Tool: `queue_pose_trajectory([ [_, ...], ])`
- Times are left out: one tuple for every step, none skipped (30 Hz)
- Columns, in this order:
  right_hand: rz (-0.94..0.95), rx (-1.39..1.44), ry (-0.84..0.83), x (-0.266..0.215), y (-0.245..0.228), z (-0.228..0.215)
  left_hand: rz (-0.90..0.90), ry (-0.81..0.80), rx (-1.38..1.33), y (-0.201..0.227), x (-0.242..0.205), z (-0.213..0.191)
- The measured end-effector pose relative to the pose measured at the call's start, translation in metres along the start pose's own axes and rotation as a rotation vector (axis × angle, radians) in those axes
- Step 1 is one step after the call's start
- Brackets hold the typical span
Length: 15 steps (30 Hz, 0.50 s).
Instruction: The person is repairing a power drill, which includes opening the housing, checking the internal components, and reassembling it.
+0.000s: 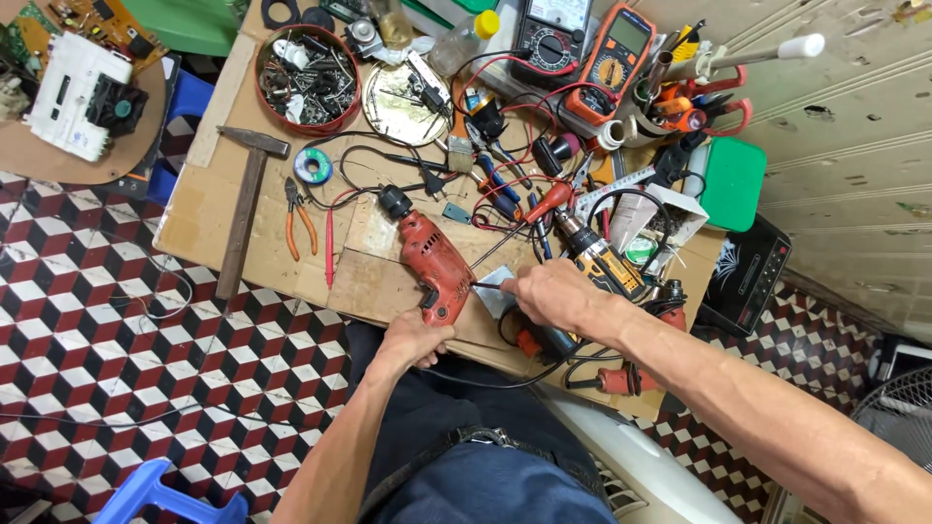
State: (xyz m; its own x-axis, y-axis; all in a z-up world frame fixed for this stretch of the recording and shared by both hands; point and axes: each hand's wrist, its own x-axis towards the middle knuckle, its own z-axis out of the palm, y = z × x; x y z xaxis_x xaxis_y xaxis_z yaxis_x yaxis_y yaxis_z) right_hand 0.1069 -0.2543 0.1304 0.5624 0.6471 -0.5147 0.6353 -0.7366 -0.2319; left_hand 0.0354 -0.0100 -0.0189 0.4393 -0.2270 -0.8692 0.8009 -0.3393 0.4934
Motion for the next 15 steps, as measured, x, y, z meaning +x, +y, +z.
queue_pose_trajectory([
  [-0.006, 0.002, 0.000, 0.001, 0.000, 0.004, -0.003, 0.005, -0.002, 0.005, -0.008, -0.001],
  [0.024, 0.122, 0.071, 0.003, -0.001, 0.009, -0.006, 0.039, 0.044, 0.010, -0.016, -0.002],
  [0.051, 0.243, 0.140, 0.006, -0.001, 0.013, -0.010, 0.075, 0.088, 0.015, -0.024, -0.004],
  [0.042, 0.244, 0.139, 0.009, -0.010, 0.009, -0.014, 0.082, 0.084, 0.011, -0.021, -0.006],
  [0.093, 0.156, 0.055, 0.010, -0.020, 0.005, -0.016, 0.103, 0.121, 0.007, -0.019, -0.007],
  [0.144, 0.066, -0.028, 0.011, -0.030, 0.002, -0.018, 0.124, 0.159, 0.002, -0.016, -0.007],
  [0.146, 0.067, -0.032, 0.009, -0.034, 0.003, -0.019, 0.121, 0.158, -0.003, -0.013, -0.003],
  [0.150, 0.093, -0.001, 0.008, -0.038, 0.005, -0.016, 0.146, 0.153, -0.008, -0.009, 0.001],
  [0.156, 0.120, 0.030, 0.007, -0.042, 0.007, -0.014, 0.171, 0.150, -0.013, -0.006, 0.004],
  [0.159, 0.121, 0.026, 0.006, -0.042, 0.013, -0.015, 0.167, 0.151, -0.012, -0.007, 0.010],
  [0.203, 0.132, 0.051, 0.007, -0.043, 0.020, -0.018, 0.220, 0.168, -0.012, -0.009, 0.014],
  [0.248, 0.143, 0.075, 0.007, -0.044, 0.026, -0.020, 0.273, 0.186, -0.012, -0.012, 0.018],
  [0.251, 0.146, 0.079, 0.008, -0.042, 0.028, -0.019, 0.273, 0.192, -0.010, -0.012, 0.017],
  [0.287, 0.238, 0.128, 0.008, -0.040, 0.030, -0.034, 0.292, 0.206, -0.008, -0.012, 0.017],
  [0.331, 0.333, 0.176, 0.006, -0.039, 0.034, -0.048, 0.304, 0.227, -0.006, -0.013, 0.019],
])
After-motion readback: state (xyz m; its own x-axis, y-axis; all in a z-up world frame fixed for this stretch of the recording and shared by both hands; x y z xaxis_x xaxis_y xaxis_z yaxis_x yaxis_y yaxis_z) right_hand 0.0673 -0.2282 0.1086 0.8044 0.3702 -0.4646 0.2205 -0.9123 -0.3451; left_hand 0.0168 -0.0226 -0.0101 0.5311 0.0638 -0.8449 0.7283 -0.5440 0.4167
